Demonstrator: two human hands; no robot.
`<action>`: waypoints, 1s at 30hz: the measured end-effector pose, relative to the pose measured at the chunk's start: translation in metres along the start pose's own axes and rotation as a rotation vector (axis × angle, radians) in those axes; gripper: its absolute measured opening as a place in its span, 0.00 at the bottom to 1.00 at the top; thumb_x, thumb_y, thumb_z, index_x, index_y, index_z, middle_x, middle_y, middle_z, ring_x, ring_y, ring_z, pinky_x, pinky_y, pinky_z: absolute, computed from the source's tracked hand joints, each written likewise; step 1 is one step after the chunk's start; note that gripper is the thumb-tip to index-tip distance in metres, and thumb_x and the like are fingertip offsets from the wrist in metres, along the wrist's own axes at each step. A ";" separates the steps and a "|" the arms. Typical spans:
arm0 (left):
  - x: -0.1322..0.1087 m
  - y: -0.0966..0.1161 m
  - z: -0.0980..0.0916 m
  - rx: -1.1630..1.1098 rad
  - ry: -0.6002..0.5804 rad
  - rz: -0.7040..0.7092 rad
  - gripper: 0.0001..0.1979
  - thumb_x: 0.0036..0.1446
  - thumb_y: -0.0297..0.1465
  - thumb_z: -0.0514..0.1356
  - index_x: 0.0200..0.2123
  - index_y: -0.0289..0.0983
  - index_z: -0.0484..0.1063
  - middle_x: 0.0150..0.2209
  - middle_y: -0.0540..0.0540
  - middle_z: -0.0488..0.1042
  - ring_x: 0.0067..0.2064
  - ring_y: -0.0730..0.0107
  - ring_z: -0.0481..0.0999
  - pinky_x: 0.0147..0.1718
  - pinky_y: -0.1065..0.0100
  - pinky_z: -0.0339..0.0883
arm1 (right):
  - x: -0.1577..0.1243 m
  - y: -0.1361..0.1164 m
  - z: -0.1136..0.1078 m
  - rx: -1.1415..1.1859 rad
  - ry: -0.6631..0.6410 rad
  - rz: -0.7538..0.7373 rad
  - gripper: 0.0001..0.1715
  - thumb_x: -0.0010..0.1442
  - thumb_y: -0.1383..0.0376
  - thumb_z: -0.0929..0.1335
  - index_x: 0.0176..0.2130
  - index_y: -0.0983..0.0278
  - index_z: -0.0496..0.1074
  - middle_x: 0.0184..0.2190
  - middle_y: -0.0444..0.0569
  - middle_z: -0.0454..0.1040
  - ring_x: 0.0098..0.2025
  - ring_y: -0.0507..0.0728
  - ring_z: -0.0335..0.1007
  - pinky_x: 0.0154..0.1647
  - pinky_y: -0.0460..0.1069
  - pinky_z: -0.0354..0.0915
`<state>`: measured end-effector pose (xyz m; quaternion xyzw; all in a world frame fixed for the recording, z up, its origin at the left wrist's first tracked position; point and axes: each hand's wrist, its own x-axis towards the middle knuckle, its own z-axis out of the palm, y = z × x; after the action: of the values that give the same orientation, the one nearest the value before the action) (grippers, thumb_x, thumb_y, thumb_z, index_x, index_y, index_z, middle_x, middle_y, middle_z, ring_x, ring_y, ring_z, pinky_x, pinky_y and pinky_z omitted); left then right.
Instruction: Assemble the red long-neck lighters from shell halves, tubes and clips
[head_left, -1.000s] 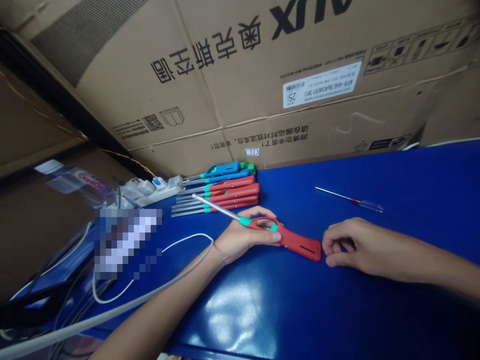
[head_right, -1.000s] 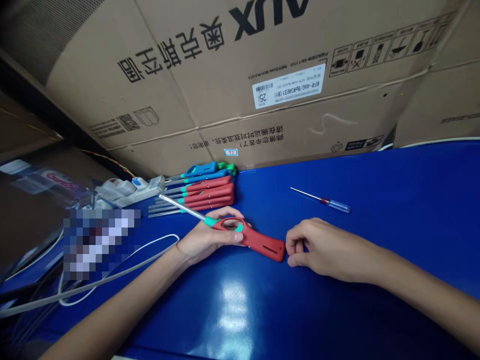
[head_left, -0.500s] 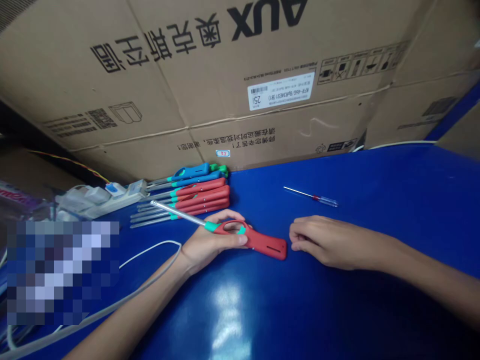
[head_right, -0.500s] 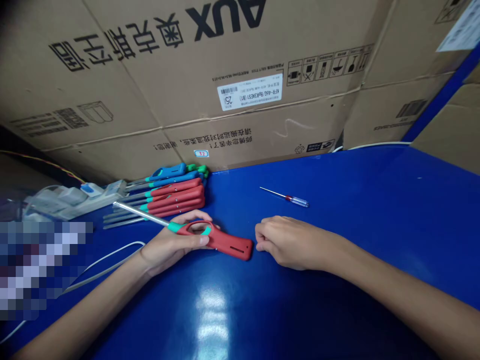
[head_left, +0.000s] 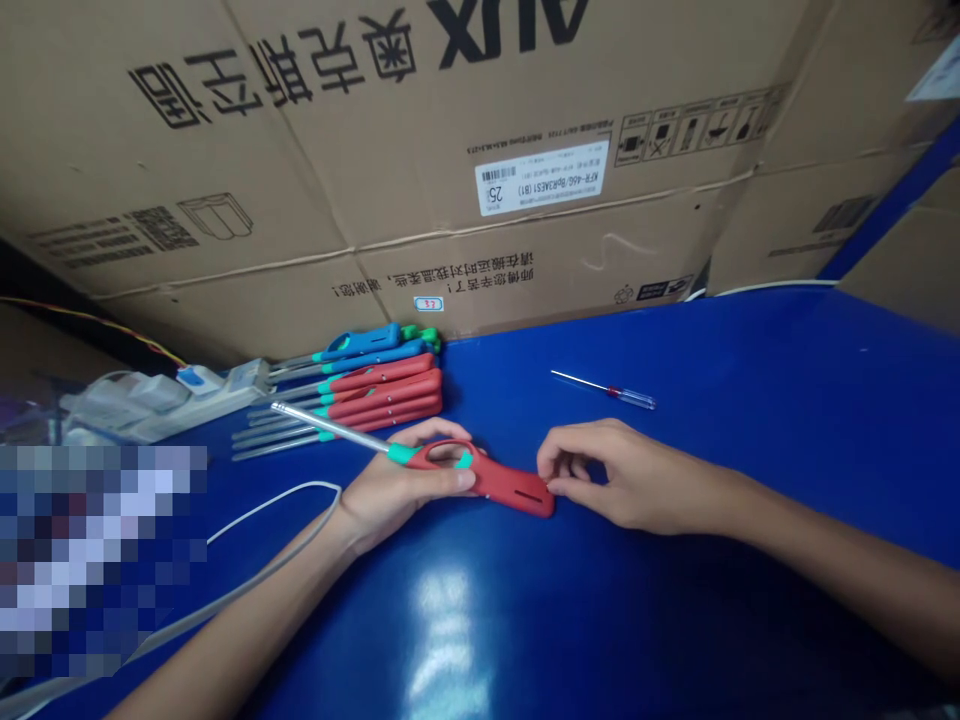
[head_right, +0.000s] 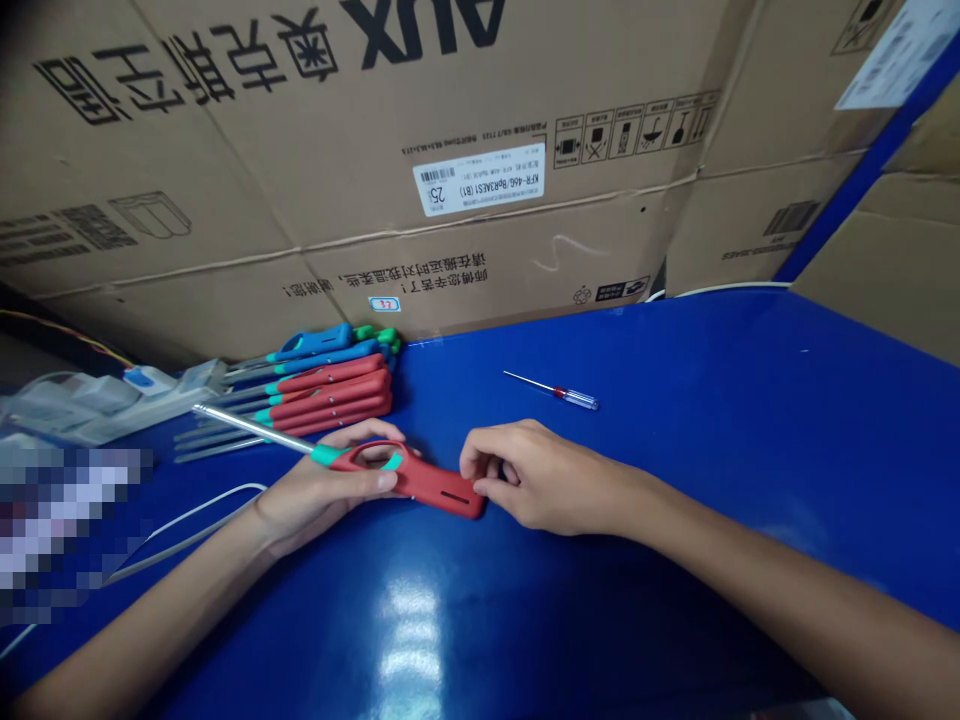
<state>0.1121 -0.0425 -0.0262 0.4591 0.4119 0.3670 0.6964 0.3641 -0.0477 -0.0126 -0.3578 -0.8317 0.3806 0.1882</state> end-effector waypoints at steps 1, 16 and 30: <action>0.000 0.000 0.000 -0.001 0.001 -0.001 0.19 0.41 0.22 0.72 0.37 0.33 0.71 0.35 0.44 0.79 0.37 0.67 0.79 0.37 0.68 0.76 | 0.000 0.000 0.000 0.004 -0.008 -0.007 0.05 0.59 0.71 0.64 0.35 0.64 0.70 0.31 0.45 0.73 0.30 0.50 0.64 0.31 0.45 0.60; -0.002 0.004 0.004 -0.023 0.011 0.007 0.18 0.39 0.22 0.73 0.35 0.33 0.73 0.32 0.45 0.79 0.34 0.66 0.79 0.34 0.67 0.77 | -0.002 -0.002 -0.004 -0.061 -0.039 -0.046 0.06 0.61 0.71 0.64 0.37 0.64 0.71 0.35 0.46 0.74 0.36 0.52 0.67 0.38 0.47 0.61; -0.002 0.005 0.005 -0.007 0.020 0.001 0.18 0.39 0.23 0.73 0.35 0.33 0.73 0.33 0.45 0.79 0.34 0.67 0.79 0.34 0.67 0.76 | -0.002 -0.002 -0.004 -0.116 -0.038 -0.060 0.08 0.64 0.69 0.63 0.40 0.63 0.72 0.37 0.47 0.74 0.38 0.53 0.68 0.40 0.47 0.61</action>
<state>0.1153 -0.0445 -0.0196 0.4532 0.4172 0.3733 0.6936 0.3668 -0.0484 -0.0084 -0.3356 -0.8661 0.3328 0.1625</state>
